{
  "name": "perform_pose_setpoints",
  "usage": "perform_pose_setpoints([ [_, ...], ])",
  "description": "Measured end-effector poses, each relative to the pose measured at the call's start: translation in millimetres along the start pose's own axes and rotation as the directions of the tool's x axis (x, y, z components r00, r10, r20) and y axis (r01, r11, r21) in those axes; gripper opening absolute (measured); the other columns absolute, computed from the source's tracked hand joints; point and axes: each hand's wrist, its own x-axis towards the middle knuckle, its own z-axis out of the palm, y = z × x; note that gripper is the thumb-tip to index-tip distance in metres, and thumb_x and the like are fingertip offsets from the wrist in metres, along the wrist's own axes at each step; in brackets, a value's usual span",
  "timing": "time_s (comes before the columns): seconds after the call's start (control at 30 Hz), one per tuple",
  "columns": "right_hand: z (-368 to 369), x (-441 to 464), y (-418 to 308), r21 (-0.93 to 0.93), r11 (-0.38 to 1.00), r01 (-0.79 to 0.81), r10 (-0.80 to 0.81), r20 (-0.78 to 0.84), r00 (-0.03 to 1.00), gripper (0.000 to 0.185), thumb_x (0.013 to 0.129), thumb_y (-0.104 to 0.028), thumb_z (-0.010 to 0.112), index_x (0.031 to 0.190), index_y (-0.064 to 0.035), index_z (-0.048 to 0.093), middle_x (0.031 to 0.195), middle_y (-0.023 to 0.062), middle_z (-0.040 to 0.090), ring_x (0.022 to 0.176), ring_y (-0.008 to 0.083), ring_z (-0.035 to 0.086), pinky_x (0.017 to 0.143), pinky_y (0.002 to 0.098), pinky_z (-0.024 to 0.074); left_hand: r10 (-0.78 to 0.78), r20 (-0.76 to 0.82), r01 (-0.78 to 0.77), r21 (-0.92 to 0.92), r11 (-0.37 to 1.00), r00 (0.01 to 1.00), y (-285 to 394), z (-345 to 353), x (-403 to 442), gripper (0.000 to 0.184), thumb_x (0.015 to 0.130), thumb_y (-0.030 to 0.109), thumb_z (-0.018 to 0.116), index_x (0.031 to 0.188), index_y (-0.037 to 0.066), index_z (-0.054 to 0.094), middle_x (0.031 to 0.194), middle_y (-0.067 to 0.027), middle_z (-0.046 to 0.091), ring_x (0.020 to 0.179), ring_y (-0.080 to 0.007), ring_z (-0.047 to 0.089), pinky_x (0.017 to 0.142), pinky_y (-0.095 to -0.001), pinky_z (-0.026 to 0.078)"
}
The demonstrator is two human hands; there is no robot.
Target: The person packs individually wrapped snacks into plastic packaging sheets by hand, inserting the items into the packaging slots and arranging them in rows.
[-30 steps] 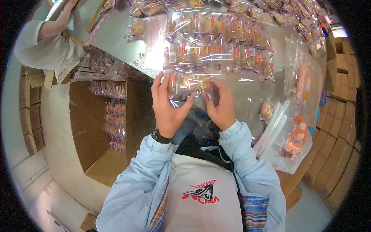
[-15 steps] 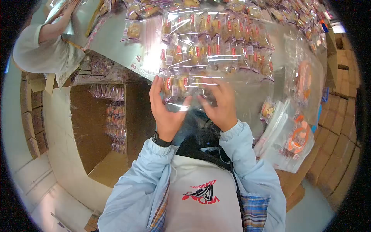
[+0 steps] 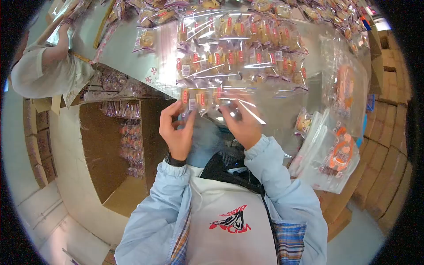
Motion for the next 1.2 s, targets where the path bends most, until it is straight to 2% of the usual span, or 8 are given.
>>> perform_pose_setpoints([
  [0.23, -11.3, 1.9, 11.1, -0.157, 0.976, 0.148, -0.152, -0.008, 0.988, 0.048, 0.085, -0.012, 0.082, 0.128, -0.0017, 0.067, 0.137, 0.0219, 0.06, 0.122, 0.0424, 0.06, 0.102, 0.0464, 0.0491, 0.111, 0.071, -0.117, 0.09, 0.989, 0.991, 3.9, -7.2, 2.3, 0.084, 0.069, 0.012, 0.096, 0.137, 0.003, 0.049, 0.126, -0.0093, 0.053, 0.115, -0.0208, 0.055, 0.1, -0.0357, 0.046],
  [0.53, -87.5, -64.1, 4.3, -0.28, 0.877, 0.391, -0.328, 0.245, 0.912, 0.047, 0.074, 0.001, 0.073, 0.121, 0.0007, 0.071, 0.115, 0.0189, 0.071, 0.104, 0.037, 0.067, 0.089, 0.0433, 0.0545, 0.398, -0.144, -0.343, 0.3, 0.89, 0.906, 7.4, 0.5, -23.5, 0.076, 0.066, 0.014, 0.1, 0.125, 0.004, 0.052, 0.118, -0.0091, 0.052, 0.106, -0.0241, 0.052, 0.093, -0.037, 0.045],
  [0.67, -167.9, -78.8, 14.3, -0.572, 0.82, 0.007, -0.119, -0.159, 0.98, 0.048, 0.075, -0.001, 0.068, 0.122, -0.0023, 0.07, 0.119, 0.0174, 0.071, 0.109, 0.0371, 0.065, 0.097, 0.0468, 0.0512, 0.579, 0.219, -0.584, -0.05, 0.81, 0.785, 13.4, -11.2, -49.1, 0.044, 0.071, 0.007, 0.093, 0.105, 0.005, 0.065, 0.104, -0.0118, 0.064, 0.097, -0.0323, 0.062, 0.086, -0.0403, 0.051],
  [0.73, -192.0, -61.0, 13.3, -0.814, 0.58, -0.019, -0.053, -0.061, 0.997, 0.06, 0.077, -0.009, 0.071, 0.136, -0.0044, 0.061, 0.134, 0.0189, 0.062, 0.121, 0.0385, 0.059, 0.109, 0.0501, 0.043, 0.479, 0.351, -0.486, -0.073, 0.871, 0.805, 31.9, 3.7, -51.3, 0.035, 0.074, 0.005, 0.09, 0.102, 0.004, 0.068, 0.107, -0.0138, 0.069, 0.101, -0.0346, 0.066, 0.088, -0.0418, 0.053],
  [0.93, -202.3, -59.0, 43.7, -0.743, 0.656, -0.131, 0.123, -0.067, 0.99, 0.074, 0.076, -0.018, 0.081, 0.144, -0.0057, 0.053, 0.13, 0.0181, 0.059, 0.125, 0.0392, 0.055, 0.114, 0.0551, 0.0385, 0.341, 0.395, -0.407, 0.095, 0.908, 0.853, 35.7, 25.3, -25.3, 0.036, 0.084, 0.006, 0.08, 0.118, 0.001, 0.07, 0.121, -0.0188, 0.071, 0.112, -0.0383, 0.067, 0.098, -0.0444, 0.052],
  [1.03, -220.7, -71.1, 23.1, -0.574, 0.79, -0.216, -0.068, -0.432, 0.899, 0.077, 0.074, -0.015, 0.085, 0.144, -0.0078, 0.053, 0.126, 0.0164, 0.06, 0.12, 0.0326, 0.059, 0.106, 0.0522, 0.0464, 0.279, 0.4, -0.339, 0.088, 0.937, 0.873, 35.1, 19.4, -20.5, 0.039, 0.085, 0.006, 0.079, 0.123, 0.001, 0.069, 0.122, -0.0188, 0.071, 0.113, -0.0379, 0.067, 0.098, -0.0452, 0.052],
  [1.1, -219.7, -95.1, -13.7, -0.345, 0.934, -0.091, -0.052, -0.382, 0.923, 0.076, 0.073, -0.01, 0.085, 0.143, -0.0084, 0.055, 0.126, 0.0161, 0.059, 0.116, 0.029, 0.061, 0.1, 0.0476, 0.0504, 0.273, 0.373, -0.329, 0.094, 0.94, 0.887, 33.0, 18.6, -22.0, 0.041, 0.085, 0.006, 0.079, 0.125, 0.001, 0.069, 0.122, -0.0189, 0.071, 0.113, -0.0374, 0.067, 0.098, -0.0456, 0.052],
  [1.2, -188.0, -88.9, -68.1, -0.352, 0.927, 0.131, -0.053, 0.223, 0.973, 0.075, 0.074, -0.005, 0.085, 0.144, -0.0071, 0.057, 0.127, 0.0174, 0.059, 0.11, 0.0294, 0.064, 0.094, 0.0417, 0.0534, 0.272, 0.332, -0.313, 0.077, 0.947, 0.903, 39.2, 22.1, -17.7, 0.042, 0.085, 0.005, 0.078, 0.126, 0.001, 0.069, 0.123, -0.019, 0.071, 0.111, -0.0364, 0.068, 0.096, -0.0435, 0.053],
])
